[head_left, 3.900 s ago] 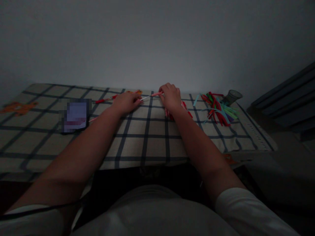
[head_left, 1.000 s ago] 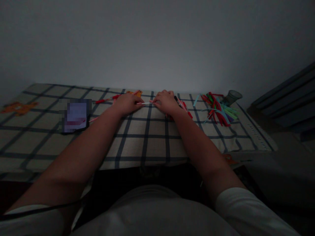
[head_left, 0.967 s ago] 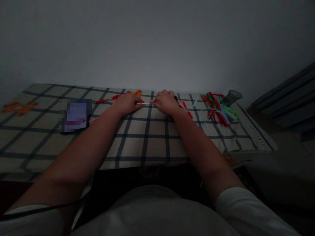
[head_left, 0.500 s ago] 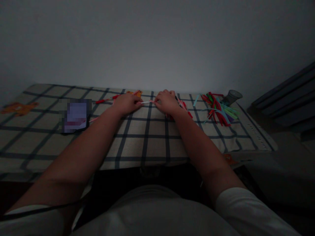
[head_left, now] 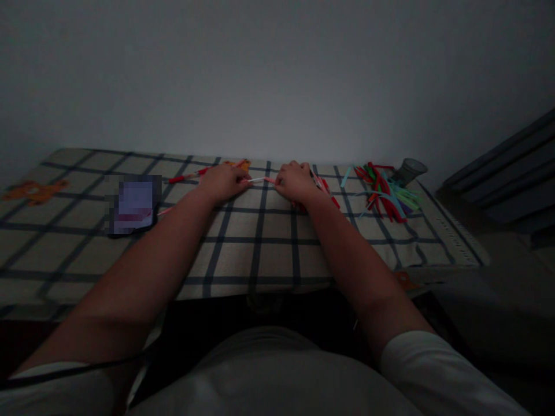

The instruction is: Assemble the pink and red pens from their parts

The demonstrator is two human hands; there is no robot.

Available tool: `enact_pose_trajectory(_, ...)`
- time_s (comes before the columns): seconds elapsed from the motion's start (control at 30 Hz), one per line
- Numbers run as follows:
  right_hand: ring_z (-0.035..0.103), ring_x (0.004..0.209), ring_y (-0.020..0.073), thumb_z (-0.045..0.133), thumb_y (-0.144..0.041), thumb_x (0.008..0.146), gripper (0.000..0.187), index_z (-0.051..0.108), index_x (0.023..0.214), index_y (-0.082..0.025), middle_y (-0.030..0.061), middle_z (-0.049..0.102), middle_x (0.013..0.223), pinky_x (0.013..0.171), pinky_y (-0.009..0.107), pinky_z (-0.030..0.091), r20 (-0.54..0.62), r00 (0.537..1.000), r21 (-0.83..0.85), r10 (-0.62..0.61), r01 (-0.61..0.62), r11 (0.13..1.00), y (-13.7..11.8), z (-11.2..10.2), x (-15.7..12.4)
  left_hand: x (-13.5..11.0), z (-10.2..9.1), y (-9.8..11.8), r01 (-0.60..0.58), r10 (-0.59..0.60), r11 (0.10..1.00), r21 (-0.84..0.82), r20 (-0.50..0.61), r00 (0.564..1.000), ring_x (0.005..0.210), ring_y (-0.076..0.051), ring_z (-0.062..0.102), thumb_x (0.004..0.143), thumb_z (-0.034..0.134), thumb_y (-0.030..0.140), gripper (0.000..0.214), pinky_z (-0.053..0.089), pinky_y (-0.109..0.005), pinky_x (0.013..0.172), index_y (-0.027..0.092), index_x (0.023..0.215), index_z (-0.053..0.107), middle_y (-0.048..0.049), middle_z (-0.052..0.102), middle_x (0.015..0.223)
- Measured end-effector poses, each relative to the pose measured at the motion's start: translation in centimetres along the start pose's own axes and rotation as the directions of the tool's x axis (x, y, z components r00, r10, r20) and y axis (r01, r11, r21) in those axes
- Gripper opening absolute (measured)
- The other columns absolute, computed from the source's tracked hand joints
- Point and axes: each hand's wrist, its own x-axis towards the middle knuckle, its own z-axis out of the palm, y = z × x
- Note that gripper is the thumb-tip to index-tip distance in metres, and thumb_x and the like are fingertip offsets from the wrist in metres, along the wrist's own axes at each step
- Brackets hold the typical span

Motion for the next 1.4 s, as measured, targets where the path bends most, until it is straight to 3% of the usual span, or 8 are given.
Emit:
enact_pose_trajectory(0.6,0.057,0.138,0.0407,0.057,-0.034,0.116,0.038,0.091,0.127,-0.023,0.0183,0.078,0.141,0.112,0.056,0.038,0.029,0.999,-0.012,0.046,-0.045,0.999,-0.01,-0.21,-0.17,-0.21,-0.33,0.22,-0.028,0.028,1.000,0.007,0.001,1.000,0.115,-0.033,0.077,0.109,0.062,0.054,0.045,0.052,-0.039,0.091,0.032,0.138,0.089,-0.0106,0.089,0.122)
enact_pose_trajectory(0.87,0.054,0.138,0.0397,0.054,-0.035,0.117,0.040,0.090,0.131,-0.023,0.0181,0.076,0.144,0.111,0.055,0.036,0.041,0.999,-0.030,0.028,-0.027,0.999,0.30,-0.01,-0.07,-0.23,-0.45,0.12,-0.060,0.060,0.998,-0.009,0.034,0.998,0.115,-0.032,0.077,0.107,0.063,0.050,0.043,0.052,-0.038,0.095,0.031,0.135,0.090,-0.0094,0.089,0.121)
enact_pose_trajectory(1.4,0.054,0.139,0.0397,0.052,-0.035,0.118,0.042,0.089,0.130,-0.021,0.0185,0.076,0.146,0.111,0.053,0.035,0.055,0.998,-0.045,0.040,-0.037,0.998,0.07,-0.42,-0.19,-0.27,-0.15,-0.04,-0.094,0.094,0.996,-0.007,0.033,0.995,0.110,-0.031,0.077,0.106,0.062,0.058,0.045,0.052,-0.036,0.093,0.033,0.132,0.089,-0.0081,0.088,0.119)
